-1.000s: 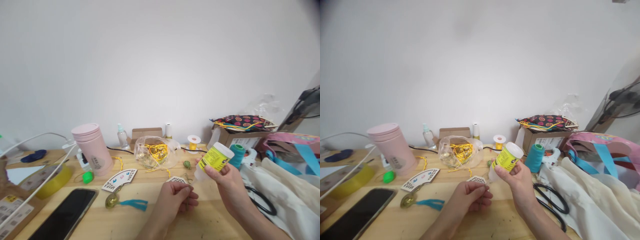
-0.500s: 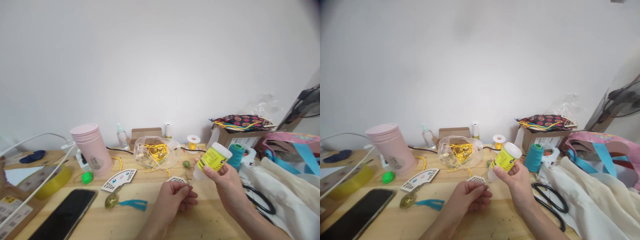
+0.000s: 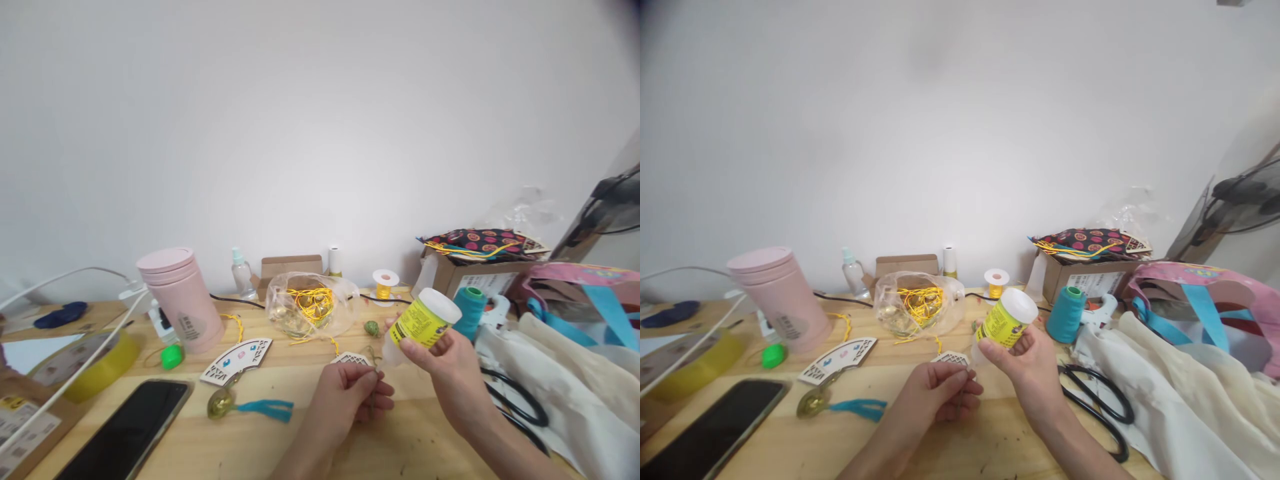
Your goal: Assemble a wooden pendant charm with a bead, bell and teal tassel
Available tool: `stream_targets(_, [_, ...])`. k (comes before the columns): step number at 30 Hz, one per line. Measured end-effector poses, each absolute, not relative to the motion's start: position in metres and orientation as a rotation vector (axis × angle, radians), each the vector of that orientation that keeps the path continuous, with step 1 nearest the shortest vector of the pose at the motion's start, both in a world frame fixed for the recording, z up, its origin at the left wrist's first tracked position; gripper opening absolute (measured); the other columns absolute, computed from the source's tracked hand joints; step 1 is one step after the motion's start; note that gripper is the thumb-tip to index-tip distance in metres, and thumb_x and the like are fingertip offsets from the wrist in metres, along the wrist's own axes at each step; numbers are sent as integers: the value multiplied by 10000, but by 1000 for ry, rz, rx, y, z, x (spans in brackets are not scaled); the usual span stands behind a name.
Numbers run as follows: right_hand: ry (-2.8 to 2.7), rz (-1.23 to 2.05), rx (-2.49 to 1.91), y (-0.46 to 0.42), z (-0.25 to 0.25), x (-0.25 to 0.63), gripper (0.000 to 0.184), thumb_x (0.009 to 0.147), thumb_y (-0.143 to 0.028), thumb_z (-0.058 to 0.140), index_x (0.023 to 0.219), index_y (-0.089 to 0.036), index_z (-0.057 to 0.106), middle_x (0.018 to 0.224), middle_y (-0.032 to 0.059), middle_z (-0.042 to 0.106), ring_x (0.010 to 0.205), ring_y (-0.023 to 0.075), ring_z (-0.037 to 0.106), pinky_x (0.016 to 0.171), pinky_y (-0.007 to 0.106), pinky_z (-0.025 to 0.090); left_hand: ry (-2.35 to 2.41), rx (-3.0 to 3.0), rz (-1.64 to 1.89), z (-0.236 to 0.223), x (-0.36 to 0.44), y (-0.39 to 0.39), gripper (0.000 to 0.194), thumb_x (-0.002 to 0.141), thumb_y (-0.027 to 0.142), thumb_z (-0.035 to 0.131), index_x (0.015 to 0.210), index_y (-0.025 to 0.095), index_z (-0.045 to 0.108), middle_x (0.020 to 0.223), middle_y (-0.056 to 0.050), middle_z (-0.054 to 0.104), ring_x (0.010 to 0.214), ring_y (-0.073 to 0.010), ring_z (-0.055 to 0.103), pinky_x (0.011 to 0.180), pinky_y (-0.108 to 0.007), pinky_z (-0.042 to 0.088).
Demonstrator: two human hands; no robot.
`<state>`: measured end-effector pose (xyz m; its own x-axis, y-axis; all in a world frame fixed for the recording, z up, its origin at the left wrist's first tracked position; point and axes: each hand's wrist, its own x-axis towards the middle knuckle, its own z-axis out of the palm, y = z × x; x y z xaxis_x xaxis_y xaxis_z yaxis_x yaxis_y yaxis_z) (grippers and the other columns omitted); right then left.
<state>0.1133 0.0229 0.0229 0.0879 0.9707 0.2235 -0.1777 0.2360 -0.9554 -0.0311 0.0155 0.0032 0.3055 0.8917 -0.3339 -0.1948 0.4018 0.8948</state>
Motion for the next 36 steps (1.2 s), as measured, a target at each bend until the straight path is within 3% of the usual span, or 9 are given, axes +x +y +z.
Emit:
stream_targets(20, [-1275,855,-1071,14,36,113,260,560,-311,694,755,-148,640,733,74,699,738,239,636,669,307,521,998,844,860,5,-31,15,286,588,342,681,694,80,639,652,-71,680,536,-108,597,526,-215,438])
stream_targets(36, [-1349,764,-1140,12,31,113,297,554,-294,698,800,-154,609,797,76,687,716,226,628,640,291,514,1016,837,863,6,-30,15,270,572,319,699,678,77,642,629,-67,676,534,-113,604,519,-209,444])
